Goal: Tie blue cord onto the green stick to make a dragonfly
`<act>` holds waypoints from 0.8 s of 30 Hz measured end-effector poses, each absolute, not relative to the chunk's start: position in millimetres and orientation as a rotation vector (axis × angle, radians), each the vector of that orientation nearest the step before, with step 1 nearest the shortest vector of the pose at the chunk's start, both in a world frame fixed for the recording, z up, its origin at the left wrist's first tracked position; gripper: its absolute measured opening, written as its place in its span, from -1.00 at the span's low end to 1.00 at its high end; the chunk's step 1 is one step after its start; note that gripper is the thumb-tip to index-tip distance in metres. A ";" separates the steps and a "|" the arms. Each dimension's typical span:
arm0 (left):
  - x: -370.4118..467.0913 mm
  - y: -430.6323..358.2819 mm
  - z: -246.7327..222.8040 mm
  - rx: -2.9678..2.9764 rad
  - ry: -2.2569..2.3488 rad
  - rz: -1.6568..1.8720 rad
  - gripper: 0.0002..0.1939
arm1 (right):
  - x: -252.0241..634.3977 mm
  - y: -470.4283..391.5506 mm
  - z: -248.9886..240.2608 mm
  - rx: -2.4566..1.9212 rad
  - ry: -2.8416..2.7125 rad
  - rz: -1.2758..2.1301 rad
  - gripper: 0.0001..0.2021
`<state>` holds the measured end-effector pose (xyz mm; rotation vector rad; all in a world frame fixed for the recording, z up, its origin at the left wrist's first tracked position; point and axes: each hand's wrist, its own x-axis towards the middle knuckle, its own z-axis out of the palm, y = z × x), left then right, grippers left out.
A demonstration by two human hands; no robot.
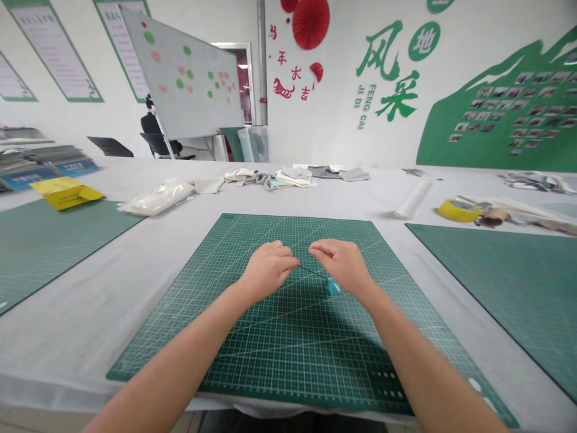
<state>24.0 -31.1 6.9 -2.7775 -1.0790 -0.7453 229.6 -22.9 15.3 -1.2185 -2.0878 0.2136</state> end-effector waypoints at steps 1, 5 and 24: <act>24.1 -31.9 8.6 -2.809 -1.055 -0.757 -0.75 | 232.9 -20.4 17.0 -1.245 -2.082 0.311 -0.82; 25.5 -35.7 15.1 -3.001 -0.998 -0.871 -0.75 | 243.2 -11.3 20.2 -1.246 -2.039 0.740 -0.81; 27.4 -25.6 7.0 -2.657 -2.072 -2.119 -0.83 | 213.4 -17.3 -4.0 -1.125 -2.141 0.746 -0.82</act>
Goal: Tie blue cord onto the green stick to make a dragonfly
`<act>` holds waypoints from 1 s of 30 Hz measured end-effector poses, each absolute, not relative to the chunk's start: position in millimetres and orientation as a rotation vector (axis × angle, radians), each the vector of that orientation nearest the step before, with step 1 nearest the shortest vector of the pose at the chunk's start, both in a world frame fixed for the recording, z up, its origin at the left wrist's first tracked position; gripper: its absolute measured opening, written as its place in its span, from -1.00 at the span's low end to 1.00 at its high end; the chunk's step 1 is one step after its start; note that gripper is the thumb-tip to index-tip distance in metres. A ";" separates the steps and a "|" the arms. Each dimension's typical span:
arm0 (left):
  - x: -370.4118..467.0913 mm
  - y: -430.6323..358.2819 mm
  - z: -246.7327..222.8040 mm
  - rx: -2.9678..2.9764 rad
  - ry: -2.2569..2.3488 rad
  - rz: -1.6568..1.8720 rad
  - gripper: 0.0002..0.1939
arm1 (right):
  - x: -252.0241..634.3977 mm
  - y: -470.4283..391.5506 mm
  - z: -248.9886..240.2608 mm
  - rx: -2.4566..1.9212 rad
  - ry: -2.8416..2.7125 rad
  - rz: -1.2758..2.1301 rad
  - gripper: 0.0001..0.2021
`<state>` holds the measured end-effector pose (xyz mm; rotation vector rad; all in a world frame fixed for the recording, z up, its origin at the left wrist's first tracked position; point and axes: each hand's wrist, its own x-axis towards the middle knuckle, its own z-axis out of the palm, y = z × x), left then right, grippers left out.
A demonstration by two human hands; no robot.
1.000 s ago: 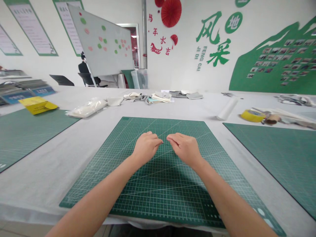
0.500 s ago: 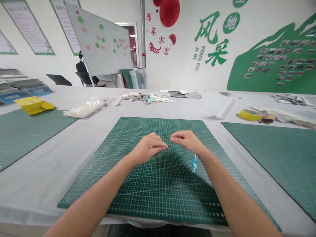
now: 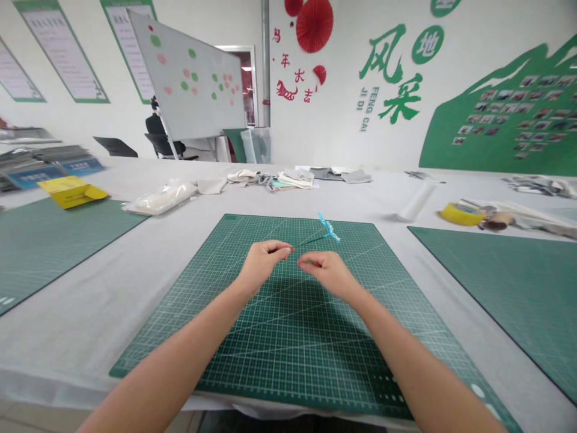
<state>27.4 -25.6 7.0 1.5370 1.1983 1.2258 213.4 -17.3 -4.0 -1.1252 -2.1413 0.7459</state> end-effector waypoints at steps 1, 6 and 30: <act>27.3 -25.1 6.1 1.527 1.202 1.229 -0.82 | 212.0 -19.4 -3.6 -1.119 -2.164 0.722 -0.81; 25.1 -22.2 1.2 1.545 1.233 1.248 -0.80 | 209.0 -25.3 -1.8 -1.114 -2.212 0.660 -0.81; 24.2 -23.0 -0.7 1.758 1.354 1.190 -0.80 | 205.6 -32.1 1.2 -1.081 -2.293 0.604 -0.80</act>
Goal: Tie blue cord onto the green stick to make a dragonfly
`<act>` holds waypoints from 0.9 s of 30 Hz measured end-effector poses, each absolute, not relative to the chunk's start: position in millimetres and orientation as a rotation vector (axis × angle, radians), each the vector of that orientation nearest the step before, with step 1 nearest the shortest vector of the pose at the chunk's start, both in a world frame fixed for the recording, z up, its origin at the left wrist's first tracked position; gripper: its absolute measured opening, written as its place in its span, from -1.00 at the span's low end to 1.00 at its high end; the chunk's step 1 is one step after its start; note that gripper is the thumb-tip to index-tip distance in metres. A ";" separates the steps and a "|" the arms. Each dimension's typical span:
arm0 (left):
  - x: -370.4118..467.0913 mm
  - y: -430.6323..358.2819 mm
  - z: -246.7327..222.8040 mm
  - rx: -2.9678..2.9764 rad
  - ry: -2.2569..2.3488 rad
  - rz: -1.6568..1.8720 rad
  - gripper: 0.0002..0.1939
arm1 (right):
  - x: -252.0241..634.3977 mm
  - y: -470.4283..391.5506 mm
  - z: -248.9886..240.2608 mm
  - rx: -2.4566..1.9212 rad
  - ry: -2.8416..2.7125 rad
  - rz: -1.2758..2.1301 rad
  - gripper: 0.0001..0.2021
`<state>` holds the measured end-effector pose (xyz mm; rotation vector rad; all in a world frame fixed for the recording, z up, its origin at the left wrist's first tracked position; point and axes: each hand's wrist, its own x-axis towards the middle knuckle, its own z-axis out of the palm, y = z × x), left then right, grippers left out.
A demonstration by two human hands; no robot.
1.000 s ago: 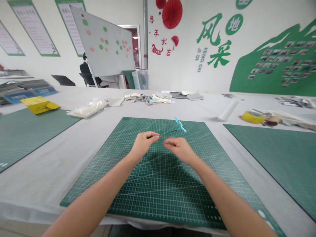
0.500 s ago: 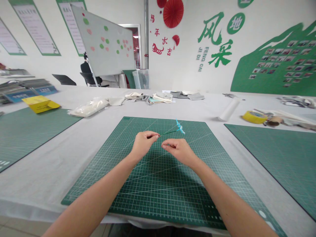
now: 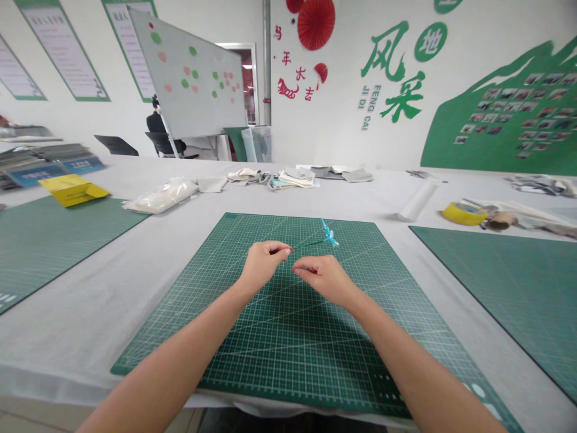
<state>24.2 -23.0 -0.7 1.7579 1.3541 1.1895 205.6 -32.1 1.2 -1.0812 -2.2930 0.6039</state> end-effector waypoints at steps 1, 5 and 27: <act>24.3 -23.1 -0.5 1.757 1.354 1.188 -0.80 | 205.4 -32.4 1.6 -1.083 -2.298 0.596 -0.80; 23.7 -23.0 -0.6 1.772 1.377 1.168 -0.81 | 204.7 -33.9 4.6 -1.075 -2.300 0.587 -0.80; 24.5 -33.1 9.3 2.821 1.021 0.736 -0.74 | 227.3 -23.7 19.1 -1.232 -2.135 0.358 -0.80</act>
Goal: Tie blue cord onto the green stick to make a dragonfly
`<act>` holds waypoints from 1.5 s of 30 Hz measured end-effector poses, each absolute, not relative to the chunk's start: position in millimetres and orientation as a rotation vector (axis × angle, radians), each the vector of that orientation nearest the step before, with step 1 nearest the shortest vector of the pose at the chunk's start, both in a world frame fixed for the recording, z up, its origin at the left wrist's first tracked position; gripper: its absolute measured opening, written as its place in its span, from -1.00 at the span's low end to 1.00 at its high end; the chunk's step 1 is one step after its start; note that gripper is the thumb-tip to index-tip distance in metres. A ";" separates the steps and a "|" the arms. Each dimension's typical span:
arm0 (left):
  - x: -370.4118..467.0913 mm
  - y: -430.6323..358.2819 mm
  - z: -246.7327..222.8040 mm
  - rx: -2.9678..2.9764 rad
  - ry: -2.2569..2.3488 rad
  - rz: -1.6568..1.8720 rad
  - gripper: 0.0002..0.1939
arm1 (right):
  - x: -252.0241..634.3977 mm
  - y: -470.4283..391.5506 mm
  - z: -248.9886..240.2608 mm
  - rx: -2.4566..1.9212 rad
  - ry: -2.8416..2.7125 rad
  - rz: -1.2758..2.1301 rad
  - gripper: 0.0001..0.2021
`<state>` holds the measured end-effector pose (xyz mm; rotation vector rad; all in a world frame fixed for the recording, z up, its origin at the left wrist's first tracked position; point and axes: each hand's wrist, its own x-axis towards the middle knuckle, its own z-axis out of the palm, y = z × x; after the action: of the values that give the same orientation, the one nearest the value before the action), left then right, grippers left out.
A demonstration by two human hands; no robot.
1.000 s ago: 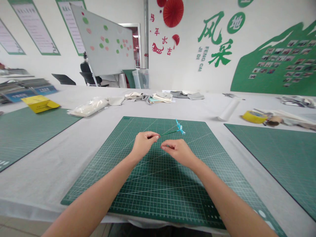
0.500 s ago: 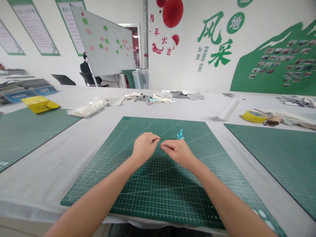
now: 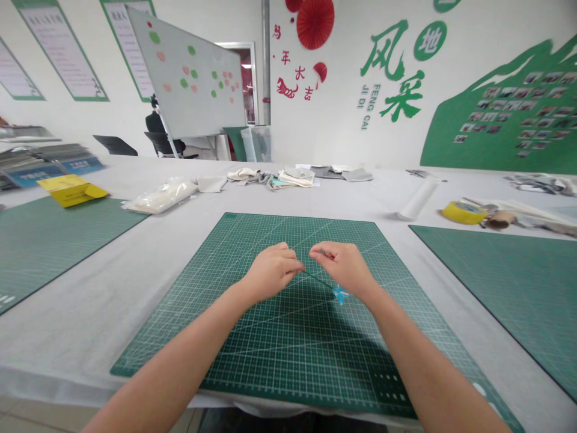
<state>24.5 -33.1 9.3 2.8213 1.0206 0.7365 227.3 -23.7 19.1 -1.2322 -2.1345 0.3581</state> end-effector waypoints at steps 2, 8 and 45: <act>23.8 -33.7 12.0 2.780 0.979 0.743 -0.74 | 234.1 -17.6 19.6 -1.269 -2.104 0.521 -0.80; 24.9 -36.2 17.6 2.607 0.853 0.777 -0.77 | 248.1 -4.6 13.2 -1.202 -1.918 1.142 -0.79; 25.0 -28.2 6.6 1.908 1.341 1.332 -0.87 | 200.8 -21.7 -9.9 -1.067 -1.948 1.072 -0.85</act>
<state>25.0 -28.2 6.6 1.9084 1.3406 1.3319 200.8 -21.7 -9.9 -1.0666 -1.9477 1.0718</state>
